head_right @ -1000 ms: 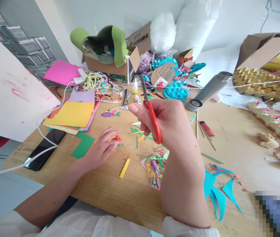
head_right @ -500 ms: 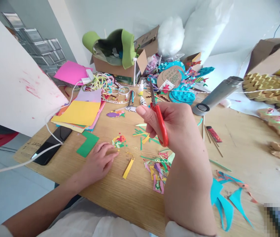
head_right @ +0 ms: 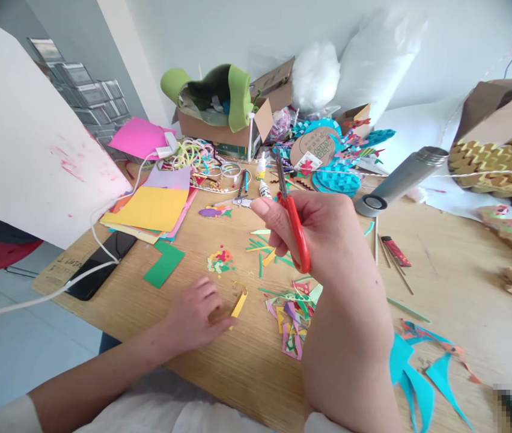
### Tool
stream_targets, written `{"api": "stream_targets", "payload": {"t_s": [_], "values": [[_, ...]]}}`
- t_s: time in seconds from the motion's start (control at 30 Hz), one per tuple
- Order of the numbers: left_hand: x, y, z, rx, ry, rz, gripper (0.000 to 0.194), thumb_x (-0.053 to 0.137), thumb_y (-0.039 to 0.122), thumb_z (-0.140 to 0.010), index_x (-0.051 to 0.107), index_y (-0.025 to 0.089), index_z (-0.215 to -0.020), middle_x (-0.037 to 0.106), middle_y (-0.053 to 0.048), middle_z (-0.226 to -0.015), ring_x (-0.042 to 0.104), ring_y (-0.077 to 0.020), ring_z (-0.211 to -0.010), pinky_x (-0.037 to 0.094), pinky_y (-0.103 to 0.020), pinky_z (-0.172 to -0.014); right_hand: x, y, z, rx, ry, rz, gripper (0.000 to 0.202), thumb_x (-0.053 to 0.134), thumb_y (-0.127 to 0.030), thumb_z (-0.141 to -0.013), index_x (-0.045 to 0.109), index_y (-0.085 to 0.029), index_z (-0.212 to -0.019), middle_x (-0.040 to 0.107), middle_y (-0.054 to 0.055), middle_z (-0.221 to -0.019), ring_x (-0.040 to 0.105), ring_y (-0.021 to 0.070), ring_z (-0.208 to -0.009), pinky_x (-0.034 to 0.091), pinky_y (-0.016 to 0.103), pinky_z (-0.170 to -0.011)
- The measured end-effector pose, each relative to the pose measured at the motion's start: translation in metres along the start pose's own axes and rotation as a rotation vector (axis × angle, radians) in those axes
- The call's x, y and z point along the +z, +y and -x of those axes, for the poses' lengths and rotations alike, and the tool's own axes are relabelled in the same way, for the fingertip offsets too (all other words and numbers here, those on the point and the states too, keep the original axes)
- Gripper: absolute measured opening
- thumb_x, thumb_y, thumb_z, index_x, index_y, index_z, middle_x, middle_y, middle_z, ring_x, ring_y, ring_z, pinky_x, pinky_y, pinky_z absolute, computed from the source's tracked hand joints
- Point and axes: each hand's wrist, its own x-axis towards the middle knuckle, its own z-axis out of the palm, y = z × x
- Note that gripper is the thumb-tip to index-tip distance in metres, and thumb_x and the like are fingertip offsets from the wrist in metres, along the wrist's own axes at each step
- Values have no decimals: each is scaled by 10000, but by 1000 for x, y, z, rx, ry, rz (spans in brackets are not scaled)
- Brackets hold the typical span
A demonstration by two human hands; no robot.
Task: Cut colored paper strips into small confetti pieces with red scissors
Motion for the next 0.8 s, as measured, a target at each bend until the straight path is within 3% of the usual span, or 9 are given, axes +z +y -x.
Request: {"api": "stream_targets", "payload": {"t_s": [0.07,0.17,0.23,0.37,0.5,0.57,0.67,0.8], "values": [[8,13,-3,-18,-65,-19,336,623,500,-792,588,175,-712,593,-69,-759,526,-235,-818,468,-386,-754,1,0,0,8,-5,8,490,664,-568,-787,575,-171,-516,564,10,-424,475,89,-378,328,204,-358],[14,23,-6,-39,-142,-7,112,591,258,-824,584,174,-751,615,-59,-793,543,-220,-833,460,-361,-771,1,2,0,46,-14,21,481,692,-577,-752,596,-165,-524,581,16,-434,477,96,-371,333,207,-351],[15,22,-8,-45,-154,51,85,551,147,-812,577,174,-735,622,-50,-791,550,-207,-829,452,-340,-765,1,1,1,75,-11,18,472,706,-580,-734,603,-164,-536,590,20,-447,486,103,-374,342,212,-354],[5,3,-13,-120,-100,313,87,562,134,-776,577,176,-701,641,-36,-752,574,-186,-802,440,-312,-753,5,-5,3,85,-7,10,484,677,-571,-770,583,-161,-531,571,15,-443,488,97,-397,342,207,-384],[-22,-28,-32,-431,-101,741,72,576,219,-769,581,174,-713,647,-1,-656,579,-128,-602,409,-242,-590,14,0,1,-3,-68,28,404,684,-521,-786,593,-165,-617,588,1,-508,482,99,-444,335,210,-412],[-39,-41,-45,-449,-63,921,68,596,231,-745,574,169,-729,652,7,-641,598,-118,-603,426,-233,-618,21,8,-3,-54,-132,100,339,711,-484,-769,608,-170,-696,621,3,-590,504,114,-495,360,225,-453],[-59,-53,-62,-457,-19,984,109,654,246,-676,587,161,-687,594,35,-561,531,-97,-517,392,-219,-554,36,20,-9,-101,-245,164,234,692,-396,-791,622,-175,-764,649,11,-651,574,153,-584,420,254,-538],[-64,-62,-71,-441,-4,1075,154,695,278,-643,624,154,-700,570,43,-545,493,-85,-496,360,-217,-528,55,36,-14,-140,-321,189,160,673,-236,-770,641,-194,-921,713,74,-977,660,234,-881,474,321,-725]]}}
